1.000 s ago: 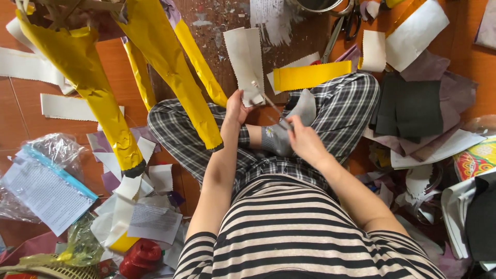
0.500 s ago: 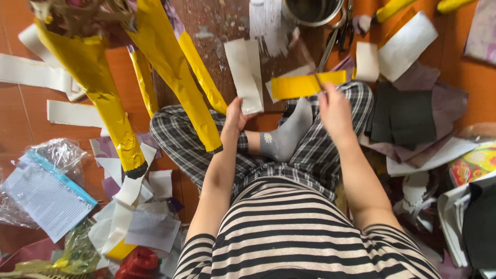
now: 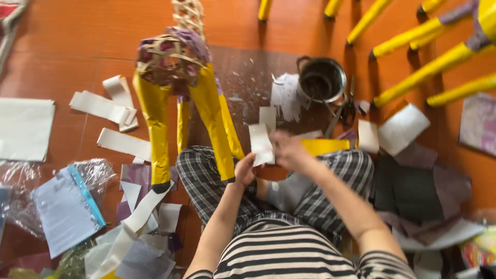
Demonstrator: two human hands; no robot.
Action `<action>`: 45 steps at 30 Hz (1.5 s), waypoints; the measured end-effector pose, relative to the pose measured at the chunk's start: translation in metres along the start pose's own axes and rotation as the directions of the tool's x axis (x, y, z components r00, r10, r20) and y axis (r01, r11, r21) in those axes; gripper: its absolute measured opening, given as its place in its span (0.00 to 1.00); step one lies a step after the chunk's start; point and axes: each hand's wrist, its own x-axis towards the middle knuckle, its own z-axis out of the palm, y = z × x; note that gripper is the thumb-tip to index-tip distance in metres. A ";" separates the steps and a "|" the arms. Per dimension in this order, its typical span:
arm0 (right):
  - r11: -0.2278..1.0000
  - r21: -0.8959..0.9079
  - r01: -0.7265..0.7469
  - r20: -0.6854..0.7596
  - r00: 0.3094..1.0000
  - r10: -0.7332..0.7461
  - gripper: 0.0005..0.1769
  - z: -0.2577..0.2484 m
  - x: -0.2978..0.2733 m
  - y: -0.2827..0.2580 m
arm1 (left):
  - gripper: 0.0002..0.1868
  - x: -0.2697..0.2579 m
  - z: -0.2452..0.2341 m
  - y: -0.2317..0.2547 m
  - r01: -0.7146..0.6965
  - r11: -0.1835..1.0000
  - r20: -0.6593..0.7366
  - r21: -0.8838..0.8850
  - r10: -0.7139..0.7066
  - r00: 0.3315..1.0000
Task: Applying paper-mache strips to a craft frame to create a decorative object
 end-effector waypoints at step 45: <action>-0.057 0.980 -0.189 0.173 0.684 0.709 0.18 0.088 0.255 -0.059 | 0.13 -0.154 0.027 0.341 -0.690 0.144 0.080 0.709 0.956 0.282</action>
